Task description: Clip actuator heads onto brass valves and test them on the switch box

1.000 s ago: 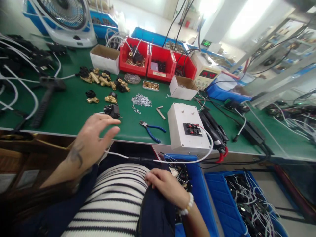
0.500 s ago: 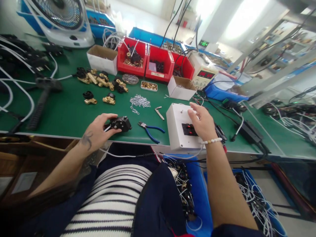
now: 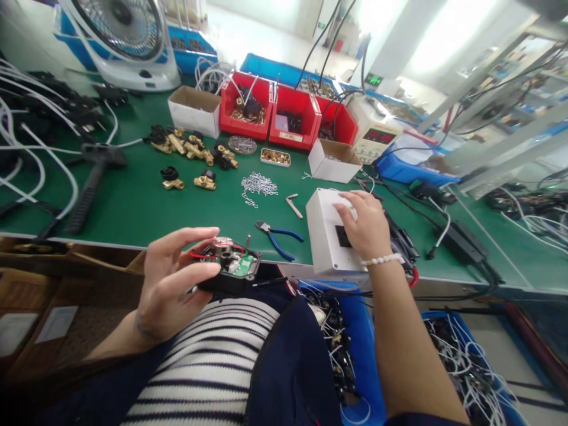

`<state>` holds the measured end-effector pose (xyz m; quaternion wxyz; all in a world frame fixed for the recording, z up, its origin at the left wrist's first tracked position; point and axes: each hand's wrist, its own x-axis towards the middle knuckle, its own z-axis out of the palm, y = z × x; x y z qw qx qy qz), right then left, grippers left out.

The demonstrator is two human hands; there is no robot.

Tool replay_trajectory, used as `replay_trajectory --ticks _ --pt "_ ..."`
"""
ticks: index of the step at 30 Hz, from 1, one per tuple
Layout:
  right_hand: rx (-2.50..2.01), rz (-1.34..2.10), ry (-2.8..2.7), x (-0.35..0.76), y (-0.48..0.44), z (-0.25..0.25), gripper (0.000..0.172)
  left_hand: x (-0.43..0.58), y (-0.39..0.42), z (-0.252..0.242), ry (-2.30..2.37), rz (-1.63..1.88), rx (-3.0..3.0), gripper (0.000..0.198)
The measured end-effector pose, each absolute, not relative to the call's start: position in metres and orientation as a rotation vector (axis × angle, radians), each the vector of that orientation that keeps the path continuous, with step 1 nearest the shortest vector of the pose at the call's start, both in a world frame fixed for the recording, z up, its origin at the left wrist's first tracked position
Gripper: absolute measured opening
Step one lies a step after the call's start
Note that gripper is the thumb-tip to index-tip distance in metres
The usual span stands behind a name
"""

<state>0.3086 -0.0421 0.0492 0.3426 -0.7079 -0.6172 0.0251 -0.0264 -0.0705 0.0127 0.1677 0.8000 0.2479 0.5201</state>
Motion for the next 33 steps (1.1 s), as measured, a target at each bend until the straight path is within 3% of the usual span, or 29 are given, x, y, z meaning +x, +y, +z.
replay_trajectory --ticks 2,6,8,11,15,23,33 --pt "-1.750 0.119 -1.596 0.276 -0.064 0.056 0.041 -0.027 -0.075 0.011 0.730 1.502 2.295 0.046" --pt "-1.255 1.099 -1.462 0.194 -0.116 0.056 0.074 -0.026 -0.080 0.008 0.705 1.493 2.306 0.043" --pt "-1.158 1.206 -1.301 0.163 -0.133 0.049 0.066 -0.026 -0.081 0.010 0.669 1.463 2.329 0.039" --pt "-1.128 1.117 -1.138 0.142 -0.142 0.039 0.054 -0.029 -0.085 0.016 0.582 1.377 2.364 0.047" --pt "-1.146 0.991 -1.136 0.142 -0.147 0.039 0.062 -0.040 -0.090 0.024 0.632 1.237 2.080 0.061" --pt "-1.184 0.917 -1.170 0.142 -0.157 0.039 0.070 -0.044 -0.085 0.034 0.537 1.232 2.000 0.024" --pt "-1.136 0.817 -1.333 0.143 -0.155 0.037 0.069 -0.044 -0.080 0.031 0.449 1.310 1.998 0.019"
